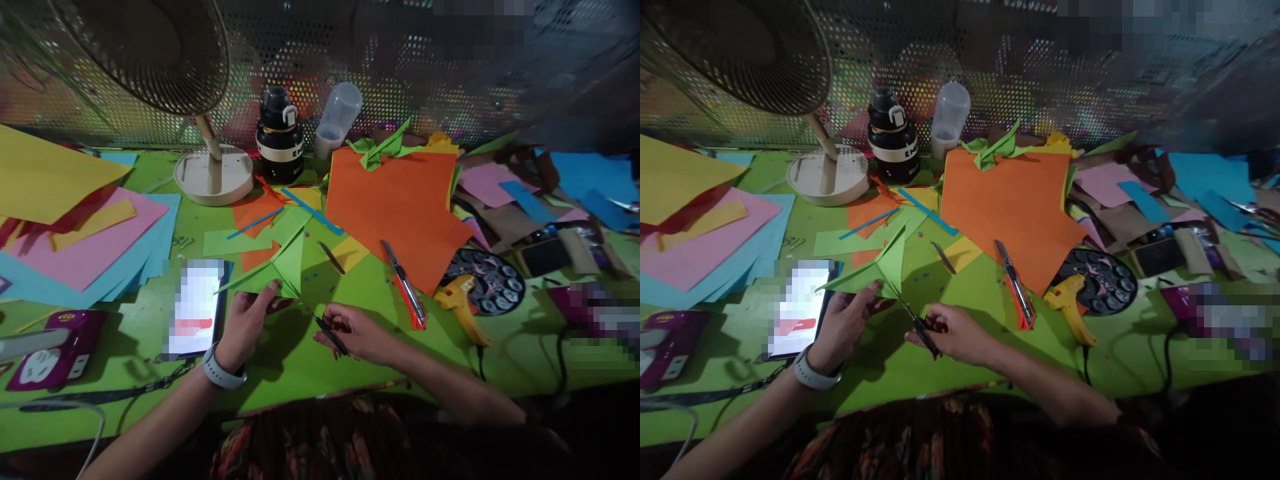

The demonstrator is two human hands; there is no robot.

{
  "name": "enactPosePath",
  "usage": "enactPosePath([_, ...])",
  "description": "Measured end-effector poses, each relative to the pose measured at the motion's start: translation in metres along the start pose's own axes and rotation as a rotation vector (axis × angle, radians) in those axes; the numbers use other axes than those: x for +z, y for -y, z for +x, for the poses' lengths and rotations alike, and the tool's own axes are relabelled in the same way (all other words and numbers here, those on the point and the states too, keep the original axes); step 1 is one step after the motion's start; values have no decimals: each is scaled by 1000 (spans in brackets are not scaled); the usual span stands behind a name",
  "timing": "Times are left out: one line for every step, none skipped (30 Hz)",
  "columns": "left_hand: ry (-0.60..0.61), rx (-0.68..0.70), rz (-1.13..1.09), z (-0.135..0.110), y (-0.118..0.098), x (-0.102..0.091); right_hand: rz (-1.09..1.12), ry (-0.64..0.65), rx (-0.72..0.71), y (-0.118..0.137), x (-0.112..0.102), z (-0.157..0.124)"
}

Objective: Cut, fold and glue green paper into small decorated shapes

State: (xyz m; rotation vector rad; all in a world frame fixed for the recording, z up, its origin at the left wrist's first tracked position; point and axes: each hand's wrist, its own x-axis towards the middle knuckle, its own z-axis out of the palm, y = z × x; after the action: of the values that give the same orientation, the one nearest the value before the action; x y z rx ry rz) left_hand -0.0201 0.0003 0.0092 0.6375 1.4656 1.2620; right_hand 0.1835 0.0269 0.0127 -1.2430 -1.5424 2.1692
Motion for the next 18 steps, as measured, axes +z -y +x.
enactPosePath([3,-1,-1,0,1,-1,14,0,2,-1,0,1])
enactPosePath([3,-5,3,1,1,-1,30,2,4,-2,0,1])
enactPosePath([3,-14,11,1,2,-2,44,6,7,-2,-1,2])
enactPosePath([1,-23,19,1,3,-2,56,11,12,-2,-1,2])
enactPosePath([1,-28,24,2,3,-3,65,14,17,-1,-1,2])
enactPosePath([4,-25,21,2,4,-3,68,17,22,-1,-1,2])
enactPosePath([9,-15,8,2,5,-4,67,20,25,-1,-2,2])
enactPosePath([16,-1,-7,3,5,-4,63,20,27,-1,-2,2])
enactPosePath([21,9,-14,3,5,-4,61,24,29,-1,-2,2])
enactPosePath([23,12,-10,3,6,-4,60,26,31,-1,-2,2])
enactPosePath([20,13,0,3,6,-4,61,29,34,-2,-2,2])
enactPosePath([13,14,9,3,6,-4,63,28,37,-2,-2,2])
enactPosePath([3,18,14,3,6,-4,64,23,39,-3,-2,2])
enactPosePath([-1,21,15,3,6,-5,62,23,42,-3,-2,2])
enactPosePath([-2,20,16,3,6,-5,58,21,44,-2,-2,2])
enactPosePath([-2,18,20,3,6,-5,53,20,48,-1,-1,1])
enactPosePath([2,15,22,3,6,-5,51,22,51,0,-1,1])
enactPosePath([8,11,20,3,6,-5,51,25,54,1,-1,1])
